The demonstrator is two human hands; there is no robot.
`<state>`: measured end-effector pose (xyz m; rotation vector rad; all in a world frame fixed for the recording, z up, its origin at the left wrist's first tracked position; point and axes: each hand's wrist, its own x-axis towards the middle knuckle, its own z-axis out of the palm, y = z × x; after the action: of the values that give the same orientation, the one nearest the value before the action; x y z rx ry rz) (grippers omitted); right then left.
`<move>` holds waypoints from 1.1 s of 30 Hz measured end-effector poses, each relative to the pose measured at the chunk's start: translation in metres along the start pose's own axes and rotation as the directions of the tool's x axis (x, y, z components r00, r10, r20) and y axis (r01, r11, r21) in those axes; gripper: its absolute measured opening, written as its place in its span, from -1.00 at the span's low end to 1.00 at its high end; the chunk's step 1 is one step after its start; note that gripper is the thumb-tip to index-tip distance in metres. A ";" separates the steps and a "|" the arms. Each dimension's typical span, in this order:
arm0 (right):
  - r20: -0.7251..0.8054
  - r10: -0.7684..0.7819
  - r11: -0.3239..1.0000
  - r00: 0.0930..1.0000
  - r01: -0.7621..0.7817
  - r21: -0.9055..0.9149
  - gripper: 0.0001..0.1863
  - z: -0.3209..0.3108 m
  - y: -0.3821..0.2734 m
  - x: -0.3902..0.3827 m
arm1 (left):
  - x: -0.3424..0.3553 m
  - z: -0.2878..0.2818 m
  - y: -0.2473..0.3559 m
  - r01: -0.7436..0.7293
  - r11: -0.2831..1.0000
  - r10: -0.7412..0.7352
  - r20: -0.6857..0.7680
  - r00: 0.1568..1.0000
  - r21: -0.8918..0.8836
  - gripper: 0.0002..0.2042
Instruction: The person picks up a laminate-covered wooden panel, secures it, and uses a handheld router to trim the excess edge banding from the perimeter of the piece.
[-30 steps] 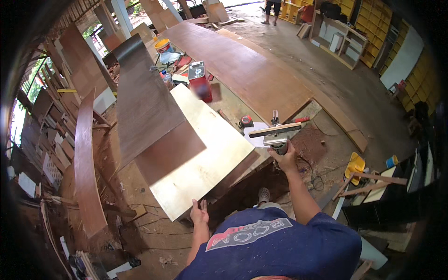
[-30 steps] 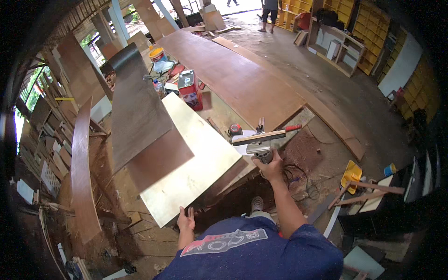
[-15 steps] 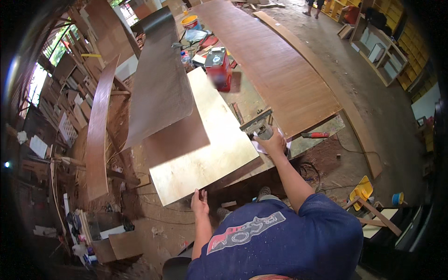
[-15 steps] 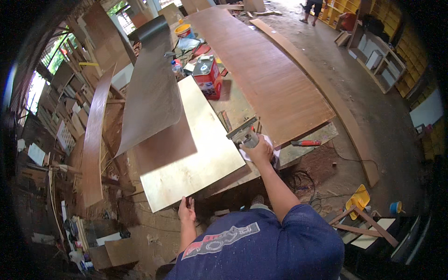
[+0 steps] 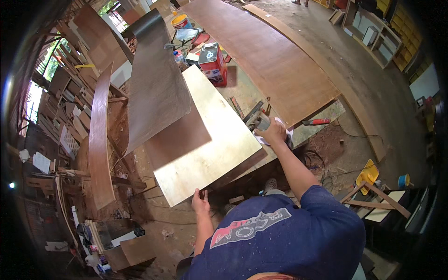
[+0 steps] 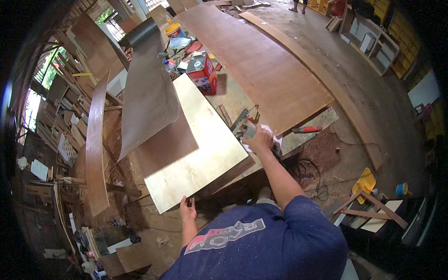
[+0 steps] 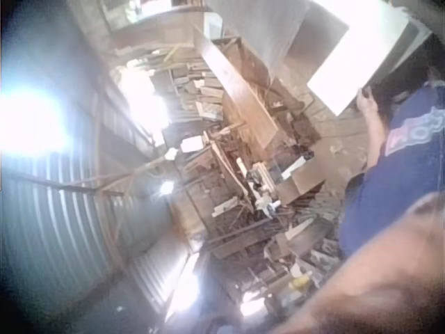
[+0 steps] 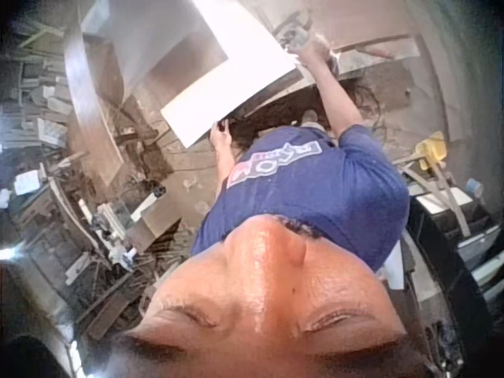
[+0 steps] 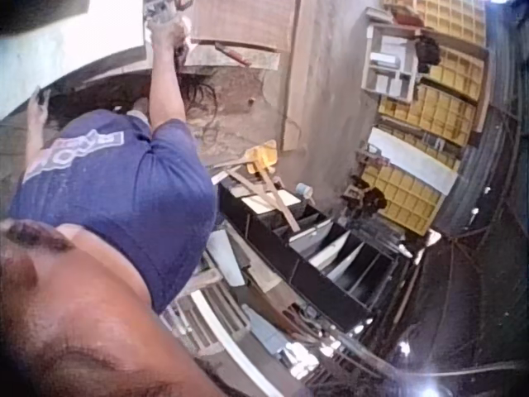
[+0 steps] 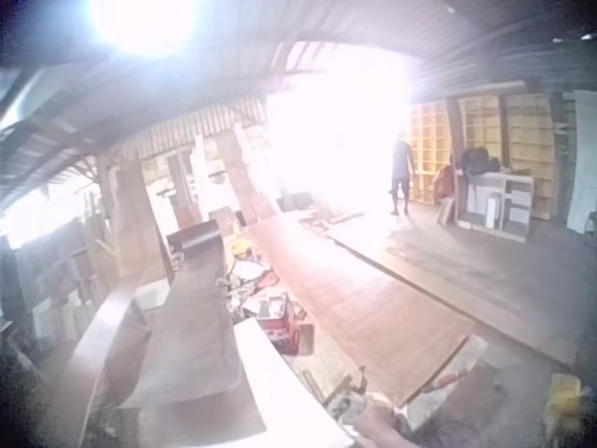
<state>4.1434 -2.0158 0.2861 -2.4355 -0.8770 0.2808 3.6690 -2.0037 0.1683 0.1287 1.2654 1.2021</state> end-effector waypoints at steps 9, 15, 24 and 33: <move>0.072 0.020 0.997 0.997 -0.014 -0.078 -0.09 0.009 -0.008 0.003 | -0.002 -0.009 0.013 0.006 0.999 -0.009 0.077 0.997 0.038 -0.85; -0.023 -0.002 0.995 1.000 -0.001 -0.103 -0.03 0.014 -0.023 -0.004 | 0.006 -0.023 0.029 -0.028 1.000 0.028 0.027 0.999 0.013 -0.82; -0.270 -0.322 0.941 0.907 0.338 0.013 -0.36 0.030 -0.007 -0.042 | 0.019 -0.066 0.060 -0.114 0.988 0.099 -0.143 0.985 -0.101 -0.64; 0.121 -0.189 0.970 0.974 0.166 0.179 -0.36 0.057 -0.037 -0.055 | 0.022 -0.089 0.094 -0.233 0.966 0.214 -0.157 0.964 -0.115 -0.67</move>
<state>4.0613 -2.0032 0.2600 -2.1858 -1.0794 0.4410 3.5390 -1.9918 0.1823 0.0911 1.3172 1.5101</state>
